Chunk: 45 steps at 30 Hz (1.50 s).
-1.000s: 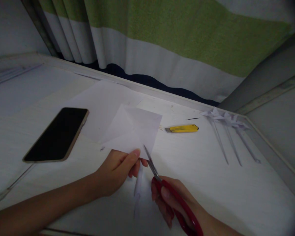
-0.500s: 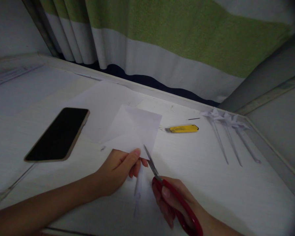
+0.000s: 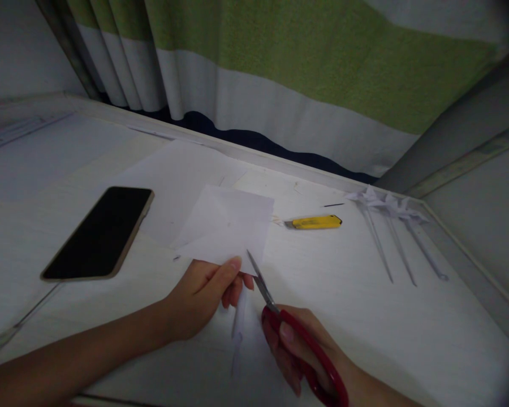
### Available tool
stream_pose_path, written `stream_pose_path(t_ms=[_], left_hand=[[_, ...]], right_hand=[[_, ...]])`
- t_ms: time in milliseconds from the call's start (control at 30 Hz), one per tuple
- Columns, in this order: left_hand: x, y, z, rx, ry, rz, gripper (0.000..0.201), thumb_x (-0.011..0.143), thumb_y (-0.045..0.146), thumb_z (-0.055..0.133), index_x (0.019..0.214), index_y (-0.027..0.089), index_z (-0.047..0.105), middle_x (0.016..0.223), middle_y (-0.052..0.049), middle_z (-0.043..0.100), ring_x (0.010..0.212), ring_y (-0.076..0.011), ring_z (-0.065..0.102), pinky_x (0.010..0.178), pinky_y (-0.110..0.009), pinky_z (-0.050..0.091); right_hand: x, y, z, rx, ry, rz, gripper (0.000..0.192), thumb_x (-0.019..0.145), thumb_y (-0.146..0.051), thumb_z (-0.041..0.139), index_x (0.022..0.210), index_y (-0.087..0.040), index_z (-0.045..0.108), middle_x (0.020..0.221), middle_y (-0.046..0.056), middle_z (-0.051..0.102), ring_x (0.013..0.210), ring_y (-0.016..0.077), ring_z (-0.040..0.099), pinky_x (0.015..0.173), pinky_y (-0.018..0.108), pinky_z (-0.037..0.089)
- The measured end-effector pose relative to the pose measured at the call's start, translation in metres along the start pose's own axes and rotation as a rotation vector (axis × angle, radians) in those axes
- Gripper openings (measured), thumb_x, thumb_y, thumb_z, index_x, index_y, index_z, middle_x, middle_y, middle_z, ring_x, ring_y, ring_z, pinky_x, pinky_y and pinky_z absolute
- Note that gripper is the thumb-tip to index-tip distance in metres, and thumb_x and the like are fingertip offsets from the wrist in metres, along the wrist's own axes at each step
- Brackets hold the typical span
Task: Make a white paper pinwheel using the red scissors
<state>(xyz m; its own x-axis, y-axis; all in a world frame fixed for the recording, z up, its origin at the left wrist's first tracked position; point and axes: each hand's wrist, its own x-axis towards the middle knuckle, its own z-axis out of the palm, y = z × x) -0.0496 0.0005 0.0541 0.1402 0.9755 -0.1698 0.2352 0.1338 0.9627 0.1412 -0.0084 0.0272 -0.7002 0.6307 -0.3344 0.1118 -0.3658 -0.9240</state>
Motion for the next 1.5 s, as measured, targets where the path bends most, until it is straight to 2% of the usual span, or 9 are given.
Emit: stream_pose_path(t_ms=[300,400,567,767,833,967,1067,1367,1500], left_hand=[[0.0,0.0,0.0,0.0,0.027,-0.005,0.046,0.079,0.037,0.027,0.04,0.019,0.045,0.047,0.0,0.054,0.046,-0.011,0.048,0.05,-0.019,0.042],[0.0,-0.002,0.0,-0.017,0.024,0.025,0.044,0.077,0.037,0.03,0.039,0.019,0.044,0.047,0.0,0.054,0.047,-0.0111,0.049,0.05,-0.019,0.042],[0.001,-0.004,-0.002,-0.038,0.054,0.054,0.038,0.073,0.04,0.034,0.044,0.019,0.047,0.041,0.001,0.049,0.046,-0.0121,0.049,0.05,-0.021,0.042],[0.001,0.0,-0.001,-0.04,0.1,-0.056,0.045,0.075,0.039,0.033,0.037,0.019,0.044,0.041,0.0,0.053,0.045,-0.0116,0.05,0.05,-0.021,0.042],[0.0,0.0,-0.001,-0.015,0.101,-0.072,0.046,0.076,0.038,0.032,0.036,0.019,0.044,0.042,0.0,0.054,0.046,-0.0121,0.052,0.05,-0.021,0.042],[-0.002,0.0,-0.001,0.001,0.089,-0.078,0.045,0.076,0.038,0.032,0.037,0.02,0.044,0.044,0.0,0.056,0.053,-0.0145,0.056,0.054,-0.022,0.043],[-0.001,0.0,0.0,-0.006,0.089,-0.07,0.045,0.076,0.038,0.033,0.036,0.02,0.043,0.045,0.0,0.057,0.055,-0.0157,0.057,0.057,-0.023,0.044],[-0.001,-0.002,0.0,-0.025,0.079,-0.094,0.043,0.075,0.037,0.035,0.036,0.02,0.043,0.044,0.0,0.056,0.055,-0.0155,0.056,0.054,-0.022,0.044],[-0.001,-0.001,0.0,-0.025,0.078,-0.087,0.043,0.075,0.036,0.035,0.036,0.02,0.044,0.046,0.0,0.057,0.061,-0.016,0.058,0.059,-0.022,0.044]], right_hand=[[-0.001,-0.008,0.004,-0.01,0.043,0.017,0.04,0.075,-0.054,0.043,0.062,-0.016,0.043,0.042,-0.008,0.035,0.034,0.0031,0.029,0.033,0.016,0.023],[-0.001,-0.016,0.005,-0.101,0.039,-0.021,0.037,0.076,-0.051,0.045,0.065,-0.015,0.044,0.044,-0.007,0.034,0.036,0.0034,0.03,0.035,0.017,0.023],[-0.005,-0.015,0.003,-0.305,0.168,-0.062,0.028,0.075,-0.043,0.051,0.07,-0.015,0.051,0.054,-0.004,0.04,0.048,0.0062,0.035,0.043,0.019,0.03],[-0.008,-0.008,0.003,-0.337,0.231,-0.056,0.027,0.073,-0.042,0.053,0.08,-0.016,0.054,0.061,-0.003,0.043,0.053,0.0077,0.039,0.047,0.02,0.033],[-0.008,-0.009,0.004,-0.329,0.217,-0.066,0.028,0.074,-0.042,0.052,0.081,-0.016,0.053,0.062,-0.003,0.044,0.053,0.0074,0.038,0.047,0.02,0.032],[-0.005,-0.012,0.004,-0.259,0.074,-0.075,0.031,0.078,-0.044,0.046,0.069,-0.015,0.049,0.052,-0.005,0.038,0.044,0.005,0.032,0.041,0.019,0.026],[-0.003,-0.013,0.004,-0.185,0.015,-0.101,0.033,0.08,-0.045,0.042,0.069,-0.015,0.046,0.05,-0.006,0.036,0.042,0.0041,0.03,0.04,0.019,0.022],[-0.004,-0.011,0.008,-0.118,0.022,-0.087,0.031,0.081,-0.042,0.042,0.069,-0.015,0.044,0.05,-0.007,0.035,0.039,0.0024,0.029,0.038,0.017,0.021],[-0.002,-0.01,0.009,-0.083,0.027,-0.052,0.033,0.08,-0.045,0.043,0.067,-0.014,0.044,0.046,-0.007,0.035,0.038,0.0027,0.03,0.036,0.017,0.02]])
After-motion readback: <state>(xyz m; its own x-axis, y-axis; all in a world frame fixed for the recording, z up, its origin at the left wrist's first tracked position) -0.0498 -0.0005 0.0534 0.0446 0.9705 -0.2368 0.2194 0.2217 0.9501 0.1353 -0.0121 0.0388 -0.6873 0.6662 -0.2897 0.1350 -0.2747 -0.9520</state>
